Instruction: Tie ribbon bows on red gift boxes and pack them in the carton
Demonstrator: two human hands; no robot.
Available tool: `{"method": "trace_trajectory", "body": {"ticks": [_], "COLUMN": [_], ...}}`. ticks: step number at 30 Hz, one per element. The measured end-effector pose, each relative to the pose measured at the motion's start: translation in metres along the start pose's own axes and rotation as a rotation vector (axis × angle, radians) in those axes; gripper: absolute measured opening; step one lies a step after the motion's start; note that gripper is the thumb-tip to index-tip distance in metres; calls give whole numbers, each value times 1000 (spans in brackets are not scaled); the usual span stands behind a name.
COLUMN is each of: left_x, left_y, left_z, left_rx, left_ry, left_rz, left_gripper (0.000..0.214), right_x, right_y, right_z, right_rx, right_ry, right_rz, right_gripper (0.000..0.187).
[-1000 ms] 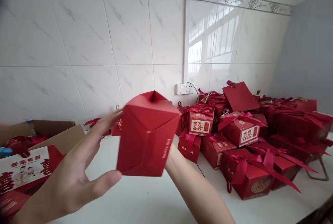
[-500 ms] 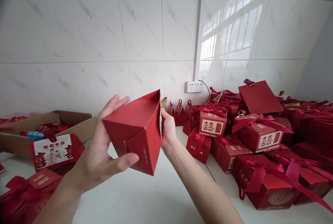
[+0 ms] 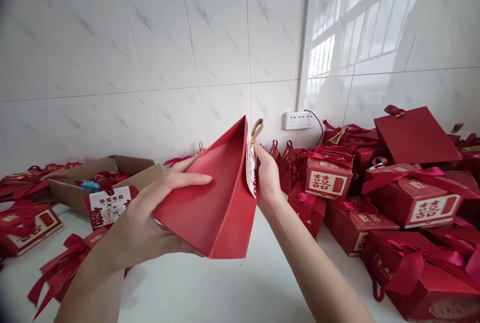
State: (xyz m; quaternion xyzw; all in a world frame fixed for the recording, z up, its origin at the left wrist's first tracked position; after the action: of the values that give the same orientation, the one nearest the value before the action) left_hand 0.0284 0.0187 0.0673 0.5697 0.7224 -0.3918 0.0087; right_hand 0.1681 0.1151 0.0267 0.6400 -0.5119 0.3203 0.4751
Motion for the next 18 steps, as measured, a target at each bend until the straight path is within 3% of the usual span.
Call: {"method": "trace_trajectory", "body": {"ticks": [2, 5, 7, 9, 14, 18], "left_x": [15, 58, 90, 111, 116, 113], "left_y": [-10, -21, -16, -2, 31, 39], "left_z": [-4, -10, -10, -7, -6, -2], "left_rx": [-97, -307, -419, -486, -462, -440], "left_ry": [-28, -180, -372, -544, -703, -748], "left_rz": [184, 596, 854, 1062, 1391, 1377], "left_gripper": [63, 56, 49, 38, 30, 32], "right_x": [-3, 0, 6, 15, 32, 35], "right_y": [-5, 0, 4, 0, -20, -30], "right_z": [-2, 1, 11, 18, 23, 20], "right_rx": [19, 238, 388, 410, 219, 211], "right_ry": [89, 182, 205, 167, -14, -62], "right_rz": [-139, -97, -17, 40, 208, 233], "right_gripper": [23, 22, 30, 36, 38, 41]}}
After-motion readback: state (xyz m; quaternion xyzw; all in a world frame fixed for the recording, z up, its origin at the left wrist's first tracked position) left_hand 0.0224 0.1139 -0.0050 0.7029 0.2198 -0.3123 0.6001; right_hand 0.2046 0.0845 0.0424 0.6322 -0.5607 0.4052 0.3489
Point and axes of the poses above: each hand's wrist, its own z-axis away from the middle knuckle, its own y-axis out of the palm, x = y × z, the point moved 9 cm from there along -z, towards the middle knuckle, and after that the axes turned 3 degrees about -x, right-handed, at the moved point
